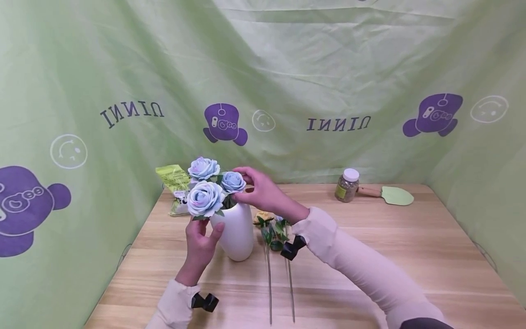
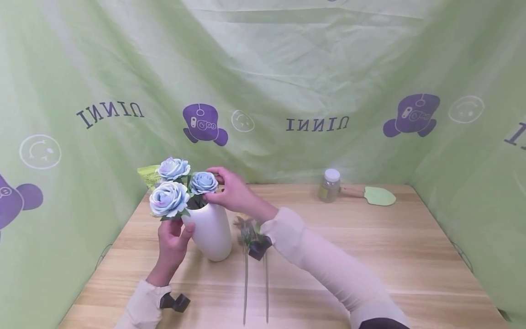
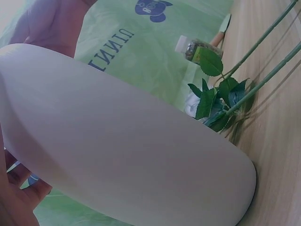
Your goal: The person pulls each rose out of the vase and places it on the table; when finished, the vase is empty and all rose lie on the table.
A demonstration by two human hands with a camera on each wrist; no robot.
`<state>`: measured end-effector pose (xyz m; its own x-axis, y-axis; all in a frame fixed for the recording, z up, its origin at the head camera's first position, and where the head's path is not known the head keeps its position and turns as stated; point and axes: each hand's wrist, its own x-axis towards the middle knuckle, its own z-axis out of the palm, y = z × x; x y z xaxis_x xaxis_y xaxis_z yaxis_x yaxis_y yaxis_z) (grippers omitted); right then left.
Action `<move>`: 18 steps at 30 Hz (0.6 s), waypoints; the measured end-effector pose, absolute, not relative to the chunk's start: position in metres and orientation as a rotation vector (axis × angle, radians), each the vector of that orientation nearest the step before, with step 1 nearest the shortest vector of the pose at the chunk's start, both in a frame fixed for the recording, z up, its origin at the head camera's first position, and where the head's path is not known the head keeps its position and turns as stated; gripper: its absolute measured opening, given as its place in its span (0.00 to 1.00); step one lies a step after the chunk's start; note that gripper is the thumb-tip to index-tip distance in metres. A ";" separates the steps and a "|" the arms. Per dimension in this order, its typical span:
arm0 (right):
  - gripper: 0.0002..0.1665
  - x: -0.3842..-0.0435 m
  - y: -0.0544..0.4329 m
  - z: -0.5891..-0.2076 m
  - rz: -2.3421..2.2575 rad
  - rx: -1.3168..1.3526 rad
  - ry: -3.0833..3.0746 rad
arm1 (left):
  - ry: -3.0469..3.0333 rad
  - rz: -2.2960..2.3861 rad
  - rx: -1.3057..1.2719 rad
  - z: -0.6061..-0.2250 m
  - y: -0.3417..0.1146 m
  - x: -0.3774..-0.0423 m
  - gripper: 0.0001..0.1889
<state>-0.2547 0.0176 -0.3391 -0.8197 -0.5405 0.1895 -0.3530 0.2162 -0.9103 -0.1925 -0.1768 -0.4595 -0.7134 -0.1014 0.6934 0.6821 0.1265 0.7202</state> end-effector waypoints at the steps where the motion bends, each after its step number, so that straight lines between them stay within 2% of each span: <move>1: 0.36 -0.254 0.017 -0.339 -1.661 -0.850 2.319 | -1.796 -1.650 -0.564 -0.459 -0.177 -0.192 0.30; 8: 0.28 -0.252 0.015 -0.340 -1.708 -0.783 2.349 | -1.788 -1.660 -0.558 -0.460 -0.176 -0.192 0.30; 18: 0.28 -0.251 0.013 -0.347 -1.872 -0.765 2.324 | -1.754 -1.670 -0.572 -0.461 -0.175 -0.193 0.30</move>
